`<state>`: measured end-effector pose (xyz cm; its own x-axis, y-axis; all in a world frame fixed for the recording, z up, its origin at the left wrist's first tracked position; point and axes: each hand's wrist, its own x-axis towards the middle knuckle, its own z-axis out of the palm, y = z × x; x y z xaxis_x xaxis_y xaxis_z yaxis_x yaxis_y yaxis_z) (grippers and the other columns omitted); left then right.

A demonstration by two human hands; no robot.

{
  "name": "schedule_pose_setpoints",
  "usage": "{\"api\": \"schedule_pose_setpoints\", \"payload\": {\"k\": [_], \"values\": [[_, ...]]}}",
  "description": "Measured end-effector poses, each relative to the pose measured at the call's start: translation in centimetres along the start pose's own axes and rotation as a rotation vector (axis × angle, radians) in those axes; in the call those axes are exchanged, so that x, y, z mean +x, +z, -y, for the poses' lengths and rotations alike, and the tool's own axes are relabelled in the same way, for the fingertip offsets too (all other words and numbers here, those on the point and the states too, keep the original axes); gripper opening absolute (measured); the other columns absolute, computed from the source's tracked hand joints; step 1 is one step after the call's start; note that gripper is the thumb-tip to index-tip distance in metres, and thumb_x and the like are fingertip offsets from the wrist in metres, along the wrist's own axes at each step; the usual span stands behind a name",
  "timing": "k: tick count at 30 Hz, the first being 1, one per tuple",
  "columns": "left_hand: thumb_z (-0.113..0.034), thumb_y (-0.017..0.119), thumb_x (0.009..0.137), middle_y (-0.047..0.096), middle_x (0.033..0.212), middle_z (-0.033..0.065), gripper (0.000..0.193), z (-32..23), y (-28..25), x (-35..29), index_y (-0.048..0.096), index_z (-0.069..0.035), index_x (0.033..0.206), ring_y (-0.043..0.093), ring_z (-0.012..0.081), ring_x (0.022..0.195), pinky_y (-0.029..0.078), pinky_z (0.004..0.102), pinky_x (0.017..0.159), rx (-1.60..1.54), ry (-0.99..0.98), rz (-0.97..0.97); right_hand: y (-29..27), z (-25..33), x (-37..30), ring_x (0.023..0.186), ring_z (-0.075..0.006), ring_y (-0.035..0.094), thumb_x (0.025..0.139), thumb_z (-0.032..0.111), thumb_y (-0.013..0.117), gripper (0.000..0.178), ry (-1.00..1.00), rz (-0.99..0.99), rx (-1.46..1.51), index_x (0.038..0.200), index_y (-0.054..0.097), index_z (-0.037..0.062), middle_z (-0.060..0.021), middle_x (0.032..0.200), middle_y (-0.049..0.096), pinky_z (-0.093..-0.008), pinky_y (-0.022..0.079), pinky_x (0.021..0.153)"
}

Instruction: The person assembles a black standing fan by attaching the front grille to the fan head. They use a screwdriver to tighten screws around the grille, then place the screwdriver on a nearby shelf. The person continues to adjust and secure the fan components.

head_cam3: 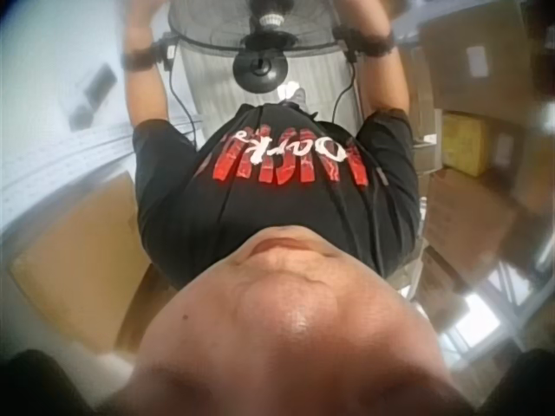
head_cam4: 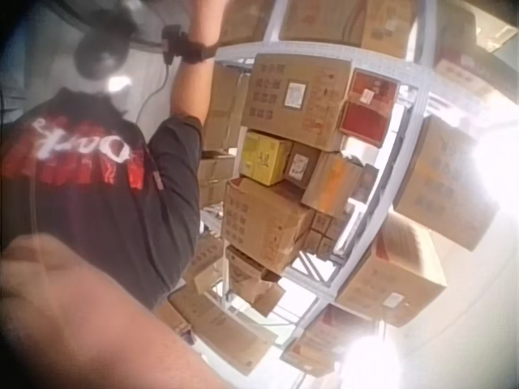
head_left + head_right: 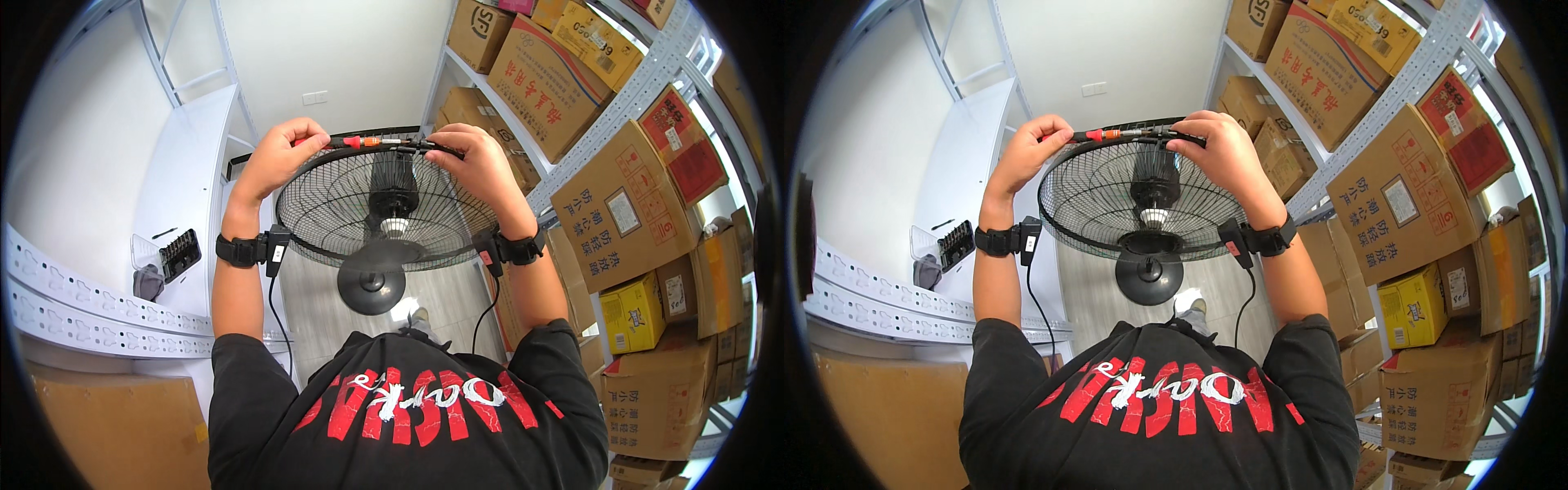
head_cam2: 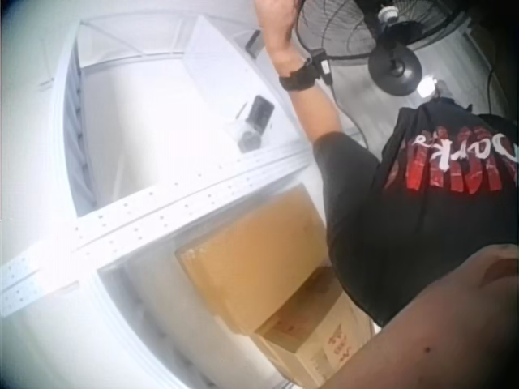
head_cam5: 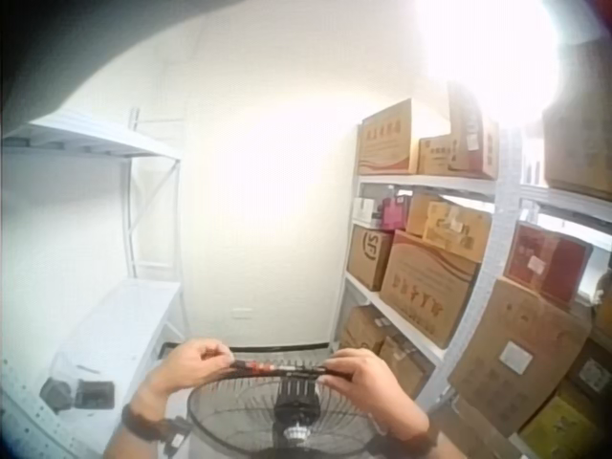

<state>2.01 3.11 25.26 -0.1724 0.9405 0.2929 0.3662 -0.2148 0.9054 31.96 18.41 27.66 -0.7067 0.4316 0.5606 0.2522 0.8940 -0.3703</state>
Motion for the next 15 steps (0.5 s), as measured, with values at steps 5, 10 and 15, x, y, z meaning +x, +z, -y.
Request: {"api": "schedule_pose_setpoints", "payload": {"k": [5, 10, 15], "values": [[-0.004, 0.074, 0.092, 0.064, 0.093, -0.0005, 0.012, 0.3, 0.3, -0.2, 0.068, -0.001, 0.102, 0.058, 0.0072, 0.086, 0.05, 0.0245, 0.081, 0.0, 0.235, -0.073, 0.0, 0.1, 0.0, 0.091, -0.0297, 0.068, 0.084, 0.027, 0.082, 0.029, 0.006, 0.015, 0.003, 0.101, 0.078, 0.0034, -0.0092, 0.097, 0.074, -0.039, 0.054, 0.082], [-0.009, 0.073, 0.095, 0.064, 0.084, -0.0009, 0.015, -0.9, 1.1, -0.3, 0.067, -0.003, 0.108, 0.057, 0.0056, 0.076, 0.049, 0.023, 0.068, 0.092, 0.092, -0.074, 0.0, 0.0, -0.1, 0.091, -0.0291, 0.068, 0.084, 0.028, 0.082, 0.03, -0.008, -0.004, -0.003, 0.101, 0.078, 0.0037, -0.0085, 0.098, 0.074, -0.0391, 0.054, 0.081], [-0.025, 0.062, 0.105, 0.056, 0.065, -0.0039, 0.026, -0.5, 0.2, 0.1, 0.07, 0.0, 0.1, 0.044, 0.0019, 0.053, 0.035, 0.0191, 0.05, -0.119, -0.169, -0.005, 0.2, -0.2, 0.0, 0.091, -0.0294, 0.068, 0.084, 0.027, 0.082, 0.029, -0.025, -0.013, 0.0, 0.102, 0.078, 0.0042, -0.0086, 0.099, 0.074, -0.0395, 0.054, 0.082]]}}
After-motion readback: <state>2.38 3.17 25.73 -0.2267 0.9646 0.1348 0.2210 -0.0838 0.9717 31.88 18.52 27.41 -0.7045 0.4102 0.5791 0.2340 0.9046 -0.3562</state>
